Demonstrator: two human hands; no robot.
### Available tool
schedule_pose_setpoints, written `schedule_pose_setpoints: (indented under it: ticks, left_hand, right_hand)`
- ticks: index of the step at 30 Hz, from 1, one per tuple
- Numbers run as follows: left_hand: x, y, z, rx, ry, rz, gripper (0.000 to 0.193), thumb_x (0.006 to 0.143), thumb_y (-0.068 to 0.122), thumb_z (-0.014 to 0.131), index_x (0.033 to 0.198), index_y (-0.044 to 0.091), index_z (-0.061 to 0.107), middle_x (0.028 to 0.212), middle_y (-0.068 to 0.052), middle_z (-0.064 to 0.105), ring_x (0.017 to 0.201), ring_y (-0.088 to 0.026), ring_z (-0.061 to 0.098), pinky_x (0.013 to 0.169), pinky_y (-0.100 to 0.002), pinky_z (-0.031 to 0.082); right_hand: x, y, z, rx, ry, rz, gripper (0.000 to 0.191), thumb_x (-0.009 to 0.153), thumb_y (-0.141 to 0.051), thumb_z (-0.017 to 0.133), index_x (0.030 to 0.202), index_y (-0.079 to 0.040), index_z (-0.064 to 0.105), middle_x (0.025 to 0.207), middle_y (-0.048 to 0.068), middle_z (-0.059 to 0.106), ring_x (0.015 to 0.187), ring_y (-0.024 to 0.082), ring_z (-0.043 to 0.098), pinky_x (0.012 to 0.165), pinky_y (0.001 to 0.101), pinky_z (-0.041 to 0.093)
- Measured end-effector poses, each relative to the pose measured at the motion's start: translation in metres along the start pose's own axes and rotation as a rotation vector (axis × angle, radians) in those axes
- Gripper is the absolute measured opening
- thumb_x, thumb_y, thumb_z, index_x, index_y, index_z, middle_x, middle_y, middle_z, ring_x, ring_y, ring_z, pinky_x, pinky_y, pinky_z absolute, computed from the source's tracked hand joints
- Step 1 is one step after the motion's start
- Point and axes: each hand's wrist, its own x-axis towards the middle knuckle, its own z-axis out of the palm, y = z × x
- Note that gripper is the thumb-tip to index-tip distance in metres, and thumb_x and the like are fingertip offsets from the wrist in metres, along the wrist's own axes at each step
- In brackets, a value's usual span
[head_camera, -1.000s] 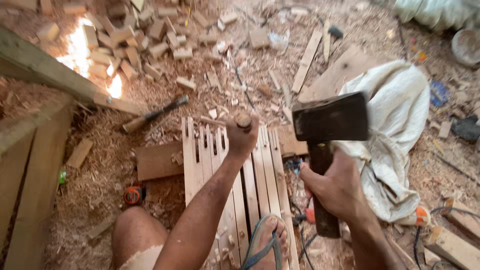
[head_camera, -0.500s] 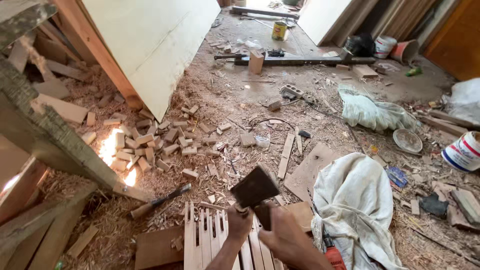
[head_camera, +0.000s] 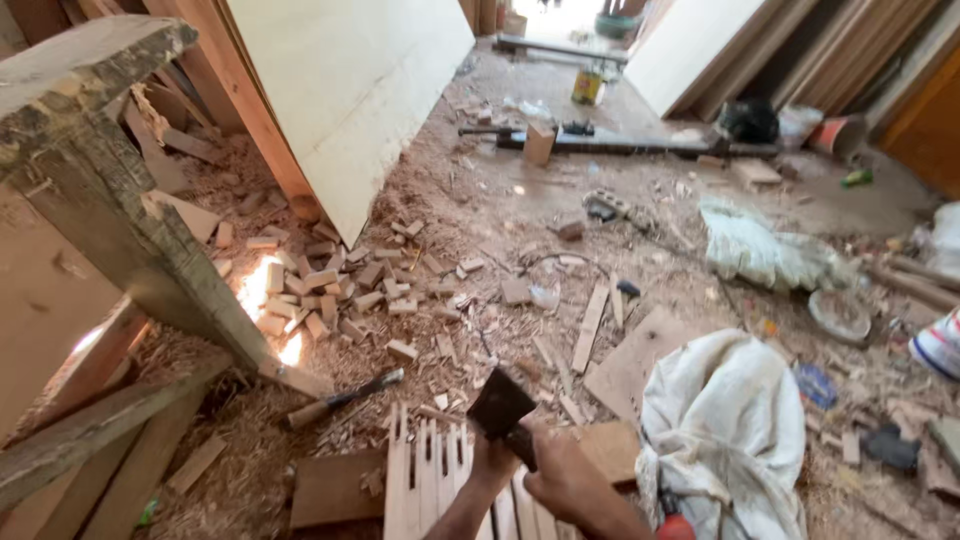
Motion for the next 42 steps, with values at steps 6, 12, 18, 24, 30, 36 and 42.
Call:
schedule_pose_setpoints:
  ticks: [6, 12, 18, 24, 30, 36, 42]
  left_hand:
    - [-0.005, 0.020, -0.003, 0.929, -0.162, 0.010, 0.020, 0.094, 0.013, 0.077, 0.078, 0.009, 0.066, 0.067, 0.005, 0.064, 0.057, -0.007, 0.058, 0.050, -0.026, 0.048]
    - [0.004, 0.021, -0.028, 0.735, -0.362, -0.063, 0.029, 0.089, 0.005, 0.083, 0.074, 0.009, 0.059, 0.069, 0.003, 0.057, 0.058, -0.007, 0.051, 0.051, -0.025, 0.044]
    - [0.028, 0.005, -0.024, 0.029, 0.038, -0.060, 0.011, 0.091, 0.014, 0.062, 0.095, 0.008, 0.071, 0.080, -0.004, 0.067, 0.067, -0.016, 0.064, 0.056, -0.031, 0.053]
    - [0.076, 0.022, 0.008, 0.874, 0.202, -0.071, 0.017, 0.092, 0.011, 0.071, 0.077, 0.006, 0.065, 0.065, -0.001, 0.058, 0.054, -0.012, 0.053, 0.046, -0.030, 0.045]
    - [0.007, -0.026, -0.021, 0.917, -0.030, 0.344, 0.034, 0.097, 0.013, 0.070, 0.066, 0.005, 0.058, 0.058, -0.001, 0.053, 0.048, -0.012, 0.046, 0.039, -0.032, 0.038]
    - [-0.029, -0.048, -0.050, 1.166, -0.197, 0.388, 0.051, 0.098, 0.015, 0.069, 0.054, 0.006, 0.045, 0.051, 0.000, 0.046, 0.042, -0.012, 0.043, 0.033, -0.033, 0.038]
    - [0.007, -0.014, -0.018, 1.020, -0.128, 0.208, 0.034, 0.094, 0.013, 0.072, 0.065, 0.007, 0.056, 0.054, 0.004, 0.052, 0.047, -0.008, 0.047, 0.042, -0.027, 0.041]
  right_hand:
    - [-0.031, -0.053, -0.078, 0.159, 0.327, 0.313, 0.049, 0.078, -0.023, 0.080, 0.120, -0.004, 0.064, 0.065, 0.014, 0.072, 0.061, 0.029, 0.076, 0.057, 0.0416, 0.058]
    - [-0.012, -0.019, -0.026, 0.457, 0.495, 0.398, 0.019, 0.092, -0.013, 0.070, 0.089, 0.005, 0.070, 0.061, 0.018, 0.071, 0.060, 0.040, 0.069, 0.055, 0.0511, 0.052]
    - [0.023, 0.108, 0.063, -0.172, -0.093, 0.022, 0.057, 0.075, -0.018, 0.077, 0.125, -0.003, 0.053, 0.085, 0.024, 0.070, 0.090, 0.042, 0.074, 0.077, 0.0501, 0.057]
    - [0.000, 0.156, 0.081, 0.018, -0.076, 0.186, 0.067, 0.068, -0.027, 0.082, 0.126, -0.004, 0.056, 0.093, 0.023, 0.072, 0.097, 0.038, 0.074, 0.085, 0.0456, 0.058]
    - [-0.016, 0.170, 0.065, 0.062, -0.047, 0.263, 0.072, 0.065, -0.029, 0.083, 0.129, -0.005, 0.058, 0.094, 0.020, 0.075, 0.097, 0.034, 0.075, 0.087, 0.0433, 0.058]
    - [-0.040, 0.127, 0.015, 0.102, 0.077, 0.311, 0.077, 0.062, -0.030, 0.083, 0.132, -0.007, 0.060, 0.095, 0.017, 0.077, 0.096, 0.030, 0.076, 0.089, 0.0411, 0.059]
    - [-0.069, 0.033, -0.046, 0.504, 0.460, 0.384, 0.062, 0.067, -0.019, 0.078, 0.126, -0.003, 0.065, 0.083, 0.016, 0.080, 0.072, 0.029, 0.074, 0.068, 0.0418, 0.059]
